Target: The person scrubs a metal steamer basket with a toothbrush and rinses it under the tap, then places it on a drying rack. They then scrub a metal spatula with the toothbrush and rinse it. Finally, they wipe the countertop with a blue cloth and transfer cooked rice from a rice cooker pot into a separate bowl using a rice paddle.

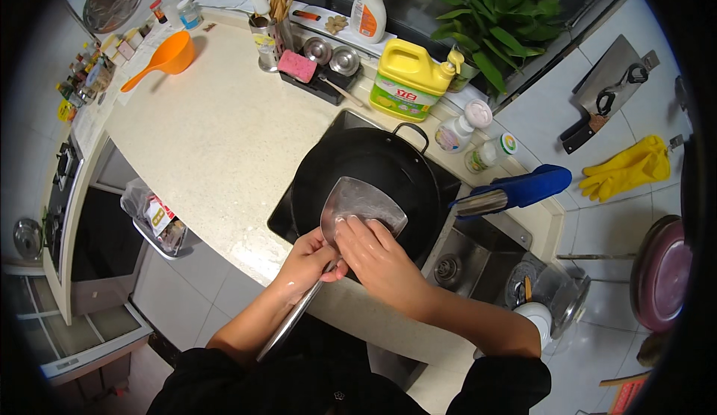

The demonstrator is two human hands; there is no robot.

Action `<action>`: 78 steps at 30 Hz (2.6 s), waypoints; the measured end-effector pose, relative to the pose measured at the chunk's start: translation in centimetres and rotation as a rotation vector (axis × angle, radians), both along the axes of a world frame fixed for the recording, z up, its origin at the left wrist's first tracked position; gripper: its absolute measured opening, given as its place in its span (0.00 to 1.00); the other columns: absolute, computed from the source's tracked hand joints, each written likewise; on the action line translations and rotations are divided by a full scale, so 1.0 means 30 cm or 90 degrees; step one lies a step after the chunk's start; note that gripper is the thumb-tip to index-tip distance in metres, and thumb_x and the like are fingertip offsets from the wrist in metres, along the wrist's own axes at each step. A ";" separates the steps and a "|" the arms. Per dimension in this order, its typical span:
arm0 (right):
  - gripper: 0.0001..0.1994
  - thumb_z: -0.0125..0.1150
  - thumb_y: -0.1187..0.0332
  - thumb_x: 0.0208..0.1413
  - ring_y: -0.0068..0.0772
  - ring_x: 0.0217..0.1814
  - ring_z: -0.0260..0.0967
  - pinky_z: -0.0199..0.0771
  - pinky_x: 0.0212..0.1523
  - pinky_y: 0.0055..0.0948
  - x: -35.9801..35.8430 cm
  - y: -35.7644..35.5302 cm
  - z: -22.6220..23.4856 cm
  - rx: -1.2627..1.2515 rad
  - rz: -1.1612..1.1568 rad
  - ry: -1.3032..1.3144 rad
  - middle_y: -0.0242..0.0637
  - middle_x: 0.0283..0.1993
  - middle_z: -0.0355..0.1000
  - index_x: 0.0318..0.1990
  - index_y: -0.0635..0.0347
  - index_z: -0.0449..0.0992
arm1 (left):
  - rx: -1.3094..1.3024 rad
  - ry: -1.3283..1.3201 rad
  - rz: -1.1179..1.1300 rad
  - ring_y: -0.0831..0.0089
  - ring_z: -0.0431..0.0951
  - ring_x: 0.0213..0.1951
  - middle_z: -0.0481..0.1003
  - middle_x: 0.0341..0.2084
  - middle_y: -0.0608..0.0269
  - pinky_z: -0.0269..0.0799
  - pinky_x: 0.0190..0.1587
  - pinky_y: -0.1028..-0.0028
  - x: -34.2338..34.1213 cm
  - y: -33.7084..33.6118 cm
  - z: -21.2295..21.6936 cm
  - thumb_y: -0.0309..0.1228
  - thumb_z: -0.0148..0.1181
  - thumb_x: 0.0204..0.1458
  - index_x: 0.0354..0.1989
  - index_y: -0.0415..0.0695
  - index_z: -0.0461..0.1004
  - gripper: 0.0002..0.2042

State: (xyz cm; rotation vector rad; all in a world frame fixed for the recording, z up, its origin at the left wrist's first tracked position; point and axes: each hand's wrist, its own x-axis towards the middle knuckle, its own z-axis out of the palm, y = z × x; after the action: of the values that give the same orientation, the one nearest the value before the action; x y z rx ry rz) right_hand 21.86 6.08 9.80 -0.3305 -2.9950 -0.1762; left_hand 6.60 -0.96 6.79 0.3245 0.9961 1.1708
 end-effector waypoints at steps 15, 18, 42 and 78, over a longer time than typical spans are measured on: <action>0.19 0.50 0.67 0.43 0.39 0.56 0.57 0.52 0.58 0.39 -0.014 -0.003 -0.080 -0.080 -0.025 0.078 0.44 0.49 0.65 0.44 0.68 0.69 | -0.033 -0.018 -0.003 0.79 0.66 0.16 0.69 0.18 0.58 0.51 0.14 0.83 -0.005 0.008 -0.026 0.19 0.39 0.51 0.35 0.37 0.65 0.08; 0.19 0.50 0.68 0.43 0.40 0.57 0.57 0.51 0.60 0.40 -0.061 0.068 -0.071 0.029 -0.043 0.094 0.45 0.50 0.64 0.44 0.70 0.69 | -0.030 -0.024 -0.039 0.79 0.66 0.16 0.69 0.18 0.58 0.51 0.14 0.83 -0.006 0.011 -0.019 0.20 0.39 0.51 0.36 0.38 0.65 0.07; 0.05 0.57 0.70 0.44 0.46 0.26 0.70 0.71 0.26 0.36 -0.102 0.234 -0.038 -0.413 -0.162 0.195 0.43 0.24 0.71 0.29 0.60 0.71 | -0.075 -0.014 -0.123 0.80 0.59 0.12 0.67 0.13 0.57 0.49 0.15 0.83 0.030 0.000 -0.008 0.22 0.37 0.55 0.41 0.40 0.62 0.09; 0.09 0.51 0.75 0.52 0.31 0.21 0.71 0.70 0.24 0.24 0.042 0.137 -0.589 -0.472 -0.706 0.374 0.42 0.24 0.72 0.41 0.68 0.70 | -0.117 -0.206 0.005 0.79 0.59 0.13 0.70 0.24 0.51 0.52 0.13 0.85 -0.273 0.011 -0.233 0.15 0.42 0.44 0.51 0.35 0.57 0.21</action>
State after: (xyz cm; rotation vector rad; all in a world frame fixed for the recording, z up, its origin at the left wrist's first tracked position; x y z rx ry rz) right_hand 23.12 10.20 -7.88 -1.6923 -1.8731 0.7916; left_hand -1.58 -0.62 -0.19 -0.0163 0.8113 1.0879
